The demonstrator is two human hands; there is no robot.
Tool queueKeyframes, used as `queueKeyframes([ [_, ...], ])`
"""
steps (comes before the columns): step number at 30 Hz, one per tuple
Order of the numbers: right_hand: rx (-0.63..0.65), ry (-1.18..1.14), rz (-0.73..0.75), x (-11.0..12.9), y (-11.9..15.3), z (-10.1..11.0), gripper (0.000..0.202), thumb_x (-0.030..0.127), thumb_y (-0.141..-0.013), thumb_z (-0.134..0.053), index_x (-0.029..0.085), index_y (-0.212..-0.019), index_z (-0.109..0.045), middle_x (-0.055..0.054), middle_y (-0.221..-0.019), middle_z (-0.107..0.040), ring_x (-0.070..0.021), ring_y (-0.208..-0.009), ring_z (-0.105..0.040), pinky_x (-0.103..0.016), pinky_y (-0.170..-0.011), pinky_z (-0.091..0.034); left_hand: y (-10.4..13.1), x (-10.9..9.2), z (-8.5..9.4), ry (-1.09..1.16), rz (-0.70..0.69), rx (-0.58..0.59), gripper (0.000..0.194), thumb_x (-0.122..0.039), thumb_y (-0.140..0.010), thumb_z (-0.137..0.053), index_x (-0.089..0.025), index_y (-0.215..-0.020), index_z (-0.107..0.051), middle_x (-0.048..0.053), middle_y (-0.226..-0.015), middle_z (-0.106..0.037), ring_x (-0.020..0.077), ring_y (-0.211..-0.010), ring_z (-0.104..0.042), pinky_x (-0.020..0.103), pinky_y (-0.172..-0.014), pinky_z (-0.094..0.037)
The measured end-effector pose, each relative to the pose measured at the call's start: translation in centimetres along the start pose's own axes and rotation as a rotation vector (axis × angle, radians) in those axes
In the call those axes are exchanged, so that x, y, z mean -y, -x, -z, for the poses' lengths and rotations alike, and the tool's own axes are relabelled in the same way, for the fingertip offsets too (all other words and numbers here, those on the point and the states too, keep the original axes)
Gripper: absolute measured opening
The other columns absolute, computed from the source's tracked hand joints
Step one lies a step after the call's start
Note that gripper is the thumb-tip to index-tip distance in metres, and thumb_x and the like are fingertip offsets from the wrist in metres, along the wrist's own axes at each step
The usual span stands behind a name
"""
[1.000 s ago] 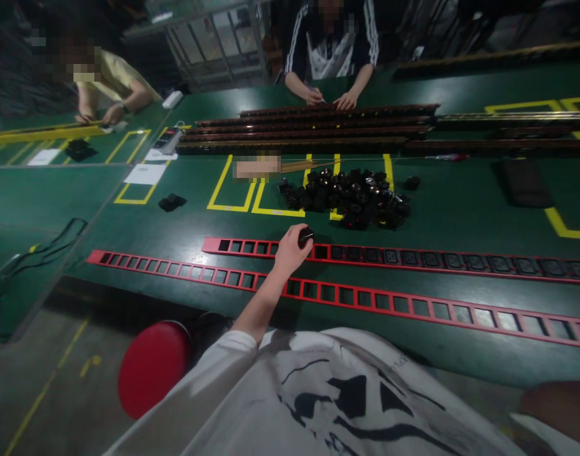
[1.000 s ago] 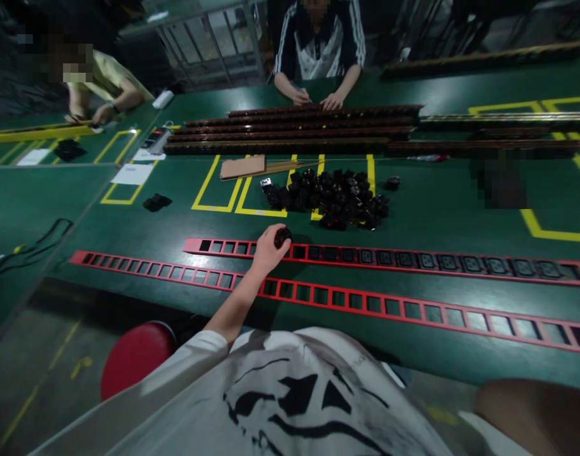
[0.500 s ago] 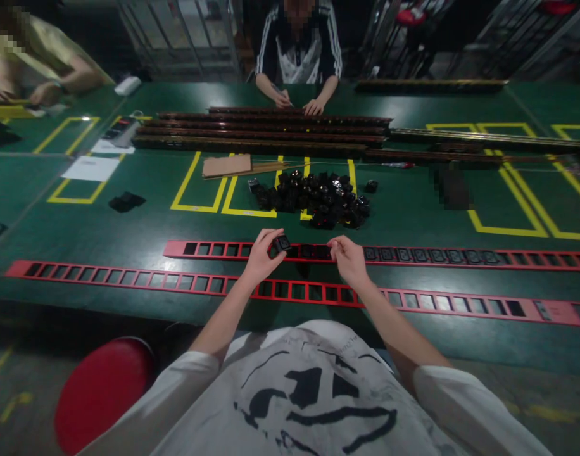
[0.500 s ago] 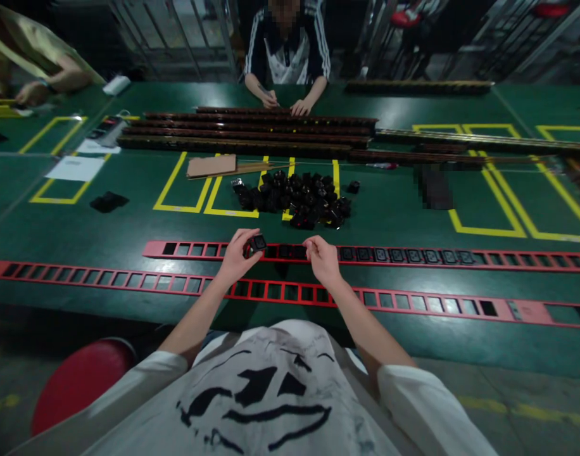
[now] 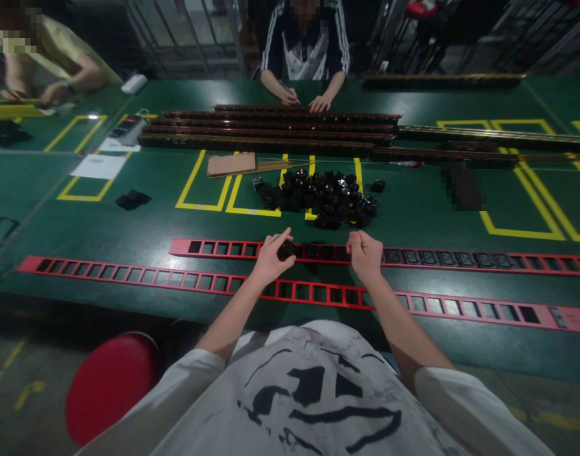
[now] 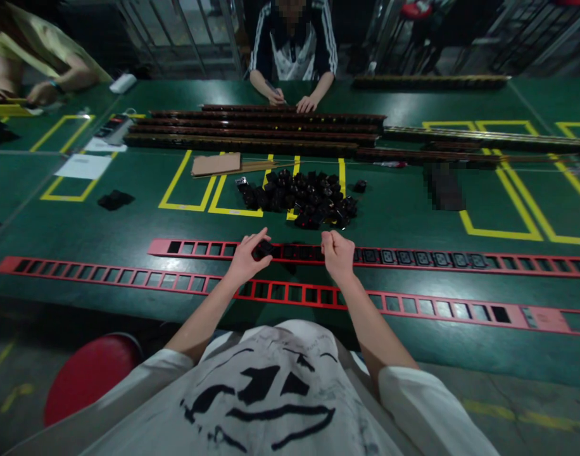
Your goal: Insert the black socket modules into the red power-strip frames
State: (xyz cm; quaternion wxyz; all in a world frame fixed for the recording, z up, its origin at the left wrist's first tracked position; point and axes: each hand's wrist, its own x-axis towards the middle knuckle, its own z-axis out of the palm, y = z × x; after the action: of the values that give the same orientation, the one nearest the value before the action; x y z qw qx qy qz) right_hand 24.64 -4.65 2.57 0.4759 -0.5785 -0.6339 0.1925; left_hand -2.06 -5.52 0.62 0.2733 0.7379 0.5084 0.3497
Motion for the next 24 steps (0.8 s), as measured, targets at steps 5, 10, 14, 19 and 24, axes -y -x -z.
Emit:
queueKeyframes([
  [5,-0.036,0.097,-0.003,-1.8,0.6,1.7,0.05,0.044,-0.101,-0.046,0.023,-0.056,-0.05,0.001,-0.047,-0.053,-0.0119,-0.045,-0.049,-0.027,-0.052,-0.036,-0.1,-0.2,-0.3,-0.005,0.03,-0.021,0.058,-0.026,-0.076,-0.085,-0.022,-0.13,-0.064,0.004,-0.108,-0.06,0.0196,-0.1,-0.062,0.036,-0.093,-0.053],
  [10,-0.047,0.159,0.053,-2.4,1.4,1.6,0.049,0.042,-0.099,-0.048,0.023,-0.054,-0.048,0.001,-0.047,-0.053,-0.0116,-0.046,-0.049,-0.027,-0.052,-0.036,-0.3,-1.0,0.0,-0.094,-0.014,-0.053,0.037,-0.035,-0.087,-0.076,-0.024,-0.122,-0.067,0.003,-0.105,-0.055,0.017,-0.095,-0.062,0.03,-0.085,-0.055],
  [14,-0.1,0.129,0.02,-2.2,1.4,1.2,0.051,0.044,-0.1,-0.046,0.023,-0.053,-0.048,0.001,-0.047,-0.052,-0.0109,-0.045,-0.048,-0.027,-0.052,-0.036,-0.4,-1.3,0.1,-0.105,-0.027,-0.078,0.017,-0.03,-0.09,-0.071,-0.022,-0.104,-0.067,0.004,-0.114,-0.055,0.0178,-0.103,-0.063,0.029,-0.085,-0.055],
  [19,-0.093,0.087,0.001,-2.0,1.1,1.1,0.054,0.047,-0.1,-0.046,0.023,-0.052,-0.048,0.001,-0.046,-0.052,-0.0108,-0.044,-0.048,-0.026,-0.051,-0.037,-0.7,-1.5,0.3,-0.059,-0.077,-0.041,0.024,-0.016,-0.086,-0.07,-0.021,-0.108,-0.062,0.007,-0.119,-0.054,0.0208,-0.116,-0.06,0.037,-0.103,-0.052],
  [24,-0.11,0.061,-0.048,-1.9,1.2,1.2,0.055,0.052,-0.1,-0.046,0.023,-0.052,-0.048,0.0,-0.046,-0.053,-0.0119,-0.045,-0.048,-0.027,-0.051,-0.037,-0.8,-2.2,0.6,-0.047,-0.1,0.092,0.047,-0.004,-0.083,-0.059,-0.021,-0.127,-0.053,0.011,-0.136,-0.05,0.0231,-0.13,-0.054,0.038,-0.108,-0.051],
])
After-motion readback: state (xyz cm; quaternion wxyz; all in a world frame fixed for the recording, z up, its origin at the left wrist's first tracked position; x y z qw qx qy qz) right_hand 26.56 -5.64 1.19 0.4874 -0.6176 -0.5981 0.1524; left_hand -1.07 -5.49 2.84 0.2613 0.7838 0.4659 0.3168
